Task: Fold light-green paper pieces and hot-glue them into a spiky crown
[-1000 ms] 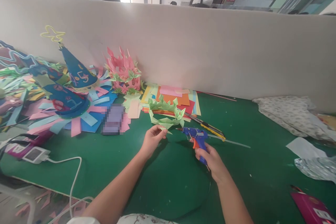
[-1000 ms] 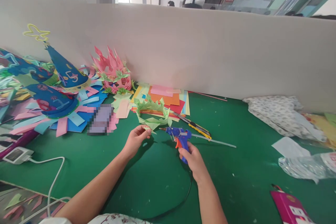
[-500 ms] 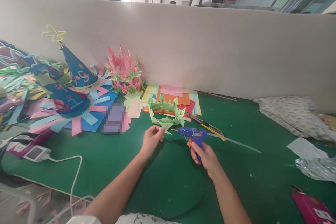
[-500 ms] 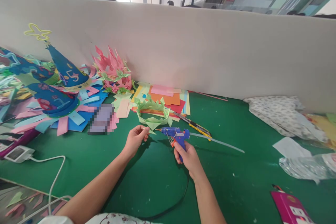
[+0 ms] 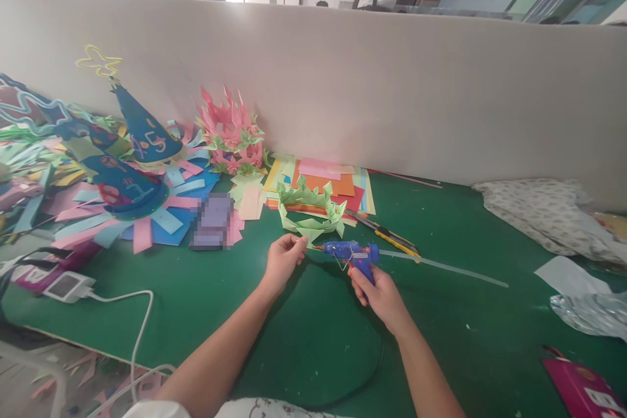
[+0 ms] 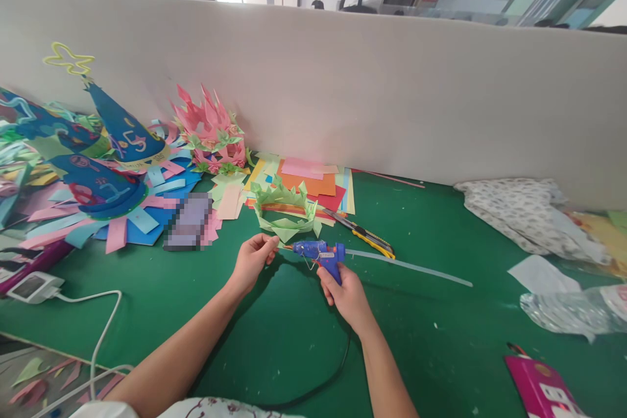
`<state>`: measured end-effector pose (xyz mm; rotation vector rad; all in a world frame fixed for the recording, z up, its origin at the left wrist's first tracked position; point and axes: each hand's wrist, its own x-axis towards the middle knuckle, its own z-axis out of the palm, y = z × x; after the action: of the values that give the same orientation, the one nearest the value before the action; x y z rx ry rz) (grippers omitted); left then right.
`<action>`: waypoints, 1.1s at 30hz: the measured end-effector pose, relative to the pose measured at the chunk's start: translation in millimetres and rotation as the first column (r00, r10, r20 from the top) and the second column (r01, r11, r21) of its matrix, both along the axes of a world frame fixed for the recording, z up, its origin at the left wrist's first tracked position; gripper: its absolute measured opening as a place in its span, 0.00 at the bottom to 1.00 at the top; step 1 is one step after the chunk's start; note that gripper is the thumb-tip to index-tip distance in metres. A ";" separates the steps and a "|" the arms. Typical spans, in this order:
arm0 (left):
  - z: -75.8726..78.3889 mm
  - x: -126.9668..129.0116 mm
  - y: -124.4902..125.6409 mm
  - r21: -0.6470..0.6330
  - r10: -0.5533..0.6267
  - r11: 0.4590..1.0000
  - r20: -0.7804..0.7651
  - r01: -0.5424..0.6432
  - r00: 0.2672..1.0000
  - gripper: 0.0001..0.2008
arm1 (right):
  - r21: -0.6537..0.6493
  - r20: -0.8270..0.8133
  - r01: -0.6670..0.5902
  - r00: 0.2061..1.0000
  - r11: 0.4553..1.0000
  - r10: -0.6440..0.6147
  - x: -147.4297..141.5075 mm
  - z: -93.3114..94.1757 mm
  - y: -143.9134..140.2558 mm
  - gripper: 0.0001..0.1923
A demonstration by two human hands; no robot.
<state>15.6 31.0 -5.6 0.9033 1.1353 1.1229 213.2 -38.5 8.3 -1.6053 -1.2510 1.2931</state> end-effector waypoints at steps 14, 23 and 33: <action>-1.3 -0.2 1.4 -0.023 0.004 1.000 0.048 -0.003 0.999 0.19 | 0.053 0.026 0.038 0.999 0.998 -0.039 -1.8 -1.0 -2.3 0.21; 1.8 -1.0 2.0 -0.013 0.028 1.000 0.071 -0.027 0.997 0.19 | 0.047 0.061 0.020 0.998 0.999 -0.023 1.7 -1.7 -2.4 0.21; 4.2 -3.3 1.9 -0.012 0.018 1.000 0.064 -0.017 0.998 0.18 | 0.065 0.078 0.034 0.996 0.997 -0.039 5.5 -5.2 -3.2 0.20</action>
<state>12.4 32.9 -1.4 0.8442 1.0979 1.1509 218.7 -41.7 3.0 -1.6407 -1.2919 1.1654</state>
